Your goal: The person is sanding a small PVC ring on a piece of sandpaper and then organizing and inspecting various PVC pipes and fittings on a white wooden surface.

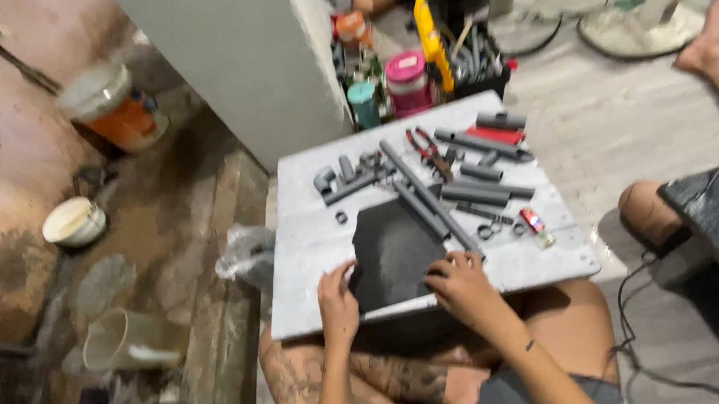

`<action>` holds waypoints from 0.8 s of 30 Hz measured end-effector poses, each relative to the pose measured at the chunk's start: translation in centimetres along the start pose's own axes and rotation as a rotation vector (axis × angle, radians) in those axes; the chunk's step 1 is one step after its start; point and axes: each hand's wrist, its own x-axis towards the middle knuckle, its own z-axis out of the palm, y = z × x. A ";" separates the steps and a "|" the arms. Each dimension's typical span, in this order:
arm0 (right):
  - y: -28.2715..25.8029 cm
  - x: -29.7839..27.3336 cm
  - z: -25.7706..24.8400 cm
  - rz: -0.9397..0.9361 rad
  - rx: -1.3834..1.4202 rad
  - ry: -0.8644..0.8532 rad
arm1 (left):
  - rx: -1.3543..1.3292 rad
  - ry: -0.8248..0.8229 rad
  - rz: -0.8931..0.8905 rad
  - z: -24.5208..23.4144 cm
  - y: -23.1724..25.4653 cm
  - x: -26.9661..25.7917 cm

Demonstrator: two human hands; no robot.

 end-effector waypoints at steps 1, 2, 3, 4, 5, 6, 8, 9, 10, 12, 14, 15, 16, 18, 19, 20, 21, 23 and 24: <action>-0.3 -0.4 -0.3 0.005 0.017 -0.025 | 0.008 -0.012 -0.027 -0.4 1.0 -0.2; -0.6 -0.7 -0.6 0.032 -0.079 -0.078 | 0.106 -0.108 -0.049 -0.7 2.0 -0.2; -0.5 -0.5 -1.0 0.054 -0.186 -0.125 | 0.195 -0.201 -0.064 -0.7 3.1 0.3; -0.7 -0.7 -1.2 0.054 -0.178 -0.145 | 0.195 -0.211 -0.084 -0.3 2.7 0.1; -1.0 -0.7 -1.4 0.030 -0.187 -0.130 | 0.269 -0.231 -0.029 0.0 2.3 0.1; -1.3 -0.8 -1.7 0.007 -0.196 -0.115 | 0.342 -0.252 0.026 0.2 2.0 0.1; -2.0 0.4 -1.6 -0.015 -0.192 -0.148 | 0.404 -0.295 0.040 0.4 1.8 0.2; -2.4 0.9 -1.5 -0.031 -0.187 -0.173 | 0.470 -0.340 0.064 0.5 1.8 0.2; -2.1 1.6 -0.8 -0.027 -0.182 -0.180 | 0.471 -0.348 0.059 0.5 1.6 0.2; -1.5 3.2 0.4 -0.009 -0.174 -0.189 | 0.473 -0.376 0.070 0.4 1.4 0.1; -0.1 3.4 1.3 0.020 -0.206 -0.160 | 0.482 -0.391 0.067 0.5 1.1 0.2; 0.6 3.6 1.8 0.047 -0.239 -0.126 | 0.492 -0.401 0.068 0.6 0.9 0.3; 0.3 3.1 1.2 0.050 -0.238 -0.130 | 0.492 -0.405 0.066 0.4 0.9 0.2; 0.0 2.2 0.0 0.066 -0.215 -0.151 | 0.481 -0.402 0.059 0.5 1.0 0.3; -0.1 2.1 -0.7 0.073 -0.219 -0.157 | 0.476 -0.410 0.061 0.5 0.9 0.2; -0.2 2.0 -1.4 0.064 -0.155 -0.148 | 0.476 -0.393 0.070 0.5 0.9 0.2; -0.3 2.0 -2.1 0.055 -0.092 -0.137 | 0.476 -0.372 0.080 0.6 0.9 0.3; 0.3 1.0 -3.4 0.097 -0.142 -0.076 | 0.476 -0.367 0.087 0.7 0.8 0.2; 0.5 0.5 -4.0 0.133 -0.187 -0.010 | 0.481 -0.355 0.091 0.6 0.8 0.1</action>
